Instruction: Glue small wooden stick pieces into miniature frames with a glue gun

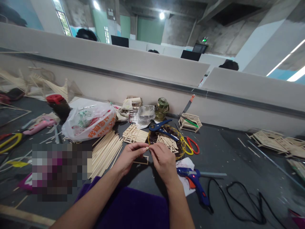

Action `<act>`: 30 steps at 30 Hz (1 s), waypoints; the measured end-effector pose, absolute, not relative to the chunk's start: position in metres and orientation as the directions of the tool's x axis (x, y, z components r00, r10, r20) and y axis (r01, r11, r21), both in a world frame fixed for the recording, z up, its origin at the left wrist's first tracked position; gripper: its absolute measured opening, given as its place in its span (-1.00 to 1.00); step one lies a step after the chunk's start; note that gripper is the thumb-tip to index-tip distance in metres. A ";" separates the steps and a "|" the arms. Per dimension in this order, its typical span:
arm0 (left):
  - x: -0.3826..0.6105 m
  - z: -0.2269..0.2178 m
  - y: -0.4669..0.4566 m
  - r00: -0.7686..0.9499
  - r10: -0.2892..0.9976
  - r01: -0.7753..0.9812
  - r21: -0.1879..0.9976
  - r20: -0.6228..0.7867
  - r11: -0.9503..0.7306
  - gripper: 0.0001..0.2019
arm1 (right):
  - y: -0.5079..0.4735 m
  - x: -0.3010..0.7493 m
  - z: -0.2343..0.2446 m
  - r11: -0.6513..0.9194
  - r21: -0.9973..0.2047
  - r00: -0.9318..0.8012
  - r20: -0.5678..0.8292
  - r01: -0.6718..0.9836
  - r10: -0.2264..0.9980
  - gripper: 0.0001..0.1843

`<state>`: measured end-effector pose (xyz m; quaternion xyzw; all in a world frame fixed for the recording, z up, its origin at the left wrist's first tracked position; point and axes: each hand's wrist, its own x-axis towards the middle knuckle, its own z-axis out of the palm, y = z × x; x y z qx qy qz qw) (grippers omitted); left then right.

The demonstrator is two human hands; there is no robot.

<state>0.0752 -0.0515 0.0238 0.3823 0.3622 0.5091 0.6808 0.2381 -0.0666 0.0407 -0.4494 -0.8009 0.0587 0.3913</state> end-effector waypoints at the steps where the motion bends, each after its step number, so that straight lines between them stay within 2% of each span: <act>1: 0.075 0.024 -0.051 0.220 0.970 -0.419 0.888 -0.104 0.190 -0.73 | -0.067 0.240 0.042 0.584 -0.455 -0.278 0.576 0.672 0.769 -0.82; 5: 0.075 0.021 -0.049 0.207 0.970 -0.443 0.872 -0.124 0.206 -0.71 | -0.063 0.258 0.048 0.492 -0.481 -0.156 0.582 0.726 0.798 -0.82; 7: 0.075 0.019 -0.048 0.194 0.971 -0.460 0.862 -0.137 0.213 -0.71 | -0.057 0.269 0.051 0.398 -0.445 -0.121 0.531 0.802 0.839 -0.82; 9: 0.075 0.018 -0.048 0.189 0.970 -0.484 0.845 -0.150 0.225 -0.71 | -0.048 0.278 0.050 0.297 -0.356 -0.139 0.408 0.886 0.902 -0.82; 11: 0.074 0.016 -0.047 0.196 0.967 -0.512 0.825 -0.161 0.241 -0.71 | -0.038 0.283 0.049 0.227 -0.235 -0.173 0.228 0.945 0.958 -0.83; 13: 0.074 0.015 -0.046 0.206 0.964 -0.534 0.806 -0.169 0.256 -0.70 | -0.028 0.283 0.046 0.202 -0.117 -0.195 0.068 0.972 0.978 -0.84; 15: 0.074 0.015 -0.046 0.214 0.960 -0.545 0.794 -0.180 0.270 -0.69 | -0.019 0.280 0.044 0.198 -0.040 -0.199 -0.013 0.979 0.980 -0.83; 24: 0.073 0.016 -0.046 0.211 0.956 -0.546 0.787 -0.203 0.287 -0.70 | 0.003 0.264 0.033 0.155 0.052 -0.149 -0.103 0.987 0.983 -0.81; 30: 0.073 0.015 -0.045 0.207 0.958 -0.546 0.790 -0.196 0.280 -0.71 | -0.002 0.261 0.029 0.117 0.050 -0.115 -0.046 0.992 0.992 -0.77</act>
